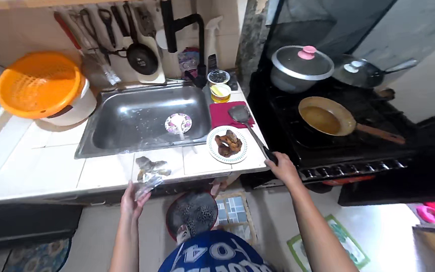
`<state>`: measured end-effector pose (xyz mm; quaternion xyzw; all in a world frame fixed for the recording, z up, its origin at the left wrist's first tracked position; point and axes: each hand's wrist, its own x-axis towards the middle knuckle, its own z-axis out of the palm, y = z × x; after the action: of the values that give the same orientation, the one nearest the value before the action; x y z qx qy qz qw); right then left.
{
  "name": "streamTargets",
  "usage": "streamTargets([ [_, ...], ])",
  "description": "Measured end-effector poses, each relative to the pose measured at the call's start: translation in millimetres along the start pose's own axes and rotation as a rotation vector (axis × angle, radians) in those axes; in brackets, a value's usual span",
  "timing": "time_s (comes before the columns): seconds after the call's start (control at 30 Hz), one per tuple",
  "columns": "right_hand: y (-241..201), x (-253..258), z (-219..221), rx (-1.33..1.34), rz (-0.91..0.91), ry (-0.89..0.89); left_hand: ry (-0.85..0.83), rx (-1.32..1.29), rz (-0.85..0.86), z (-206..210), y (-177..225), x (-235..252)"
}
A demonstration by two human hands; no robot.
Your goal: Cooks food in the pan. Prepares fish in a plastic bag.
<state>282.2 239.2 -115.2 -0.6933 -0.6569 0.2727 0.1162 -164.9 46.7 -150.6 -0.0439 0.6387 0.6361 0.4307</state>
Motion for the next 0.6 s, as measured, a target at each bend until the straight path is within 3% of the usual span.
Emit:
streamTargets([
  [0.13, 6, -10, 0, -0.008, -0.128, 0.184, -0.033, 0.222, -0.042, 1, 8, 12],
  [0.27, -31, -40, 5, 0.076, -0.309, 0.449, -0.109, 0.155, -0.083, -4, 6, 16],
  [0.37, -84, -69, 30, 0.183, -0.454, 0.212, -0.167, 0.082, -0.055, -12, -1, 12],
  [0.5, -151, -73, 84, 0.171, -0.553, -0.419, -0.137, 0.113, 0.001, -15, -6, 3],
  [0.6, -182, -65, 117, 0.11, -0.537, -0.494, -0.13, 0.143, 0.03, -19, -9, 4],
])
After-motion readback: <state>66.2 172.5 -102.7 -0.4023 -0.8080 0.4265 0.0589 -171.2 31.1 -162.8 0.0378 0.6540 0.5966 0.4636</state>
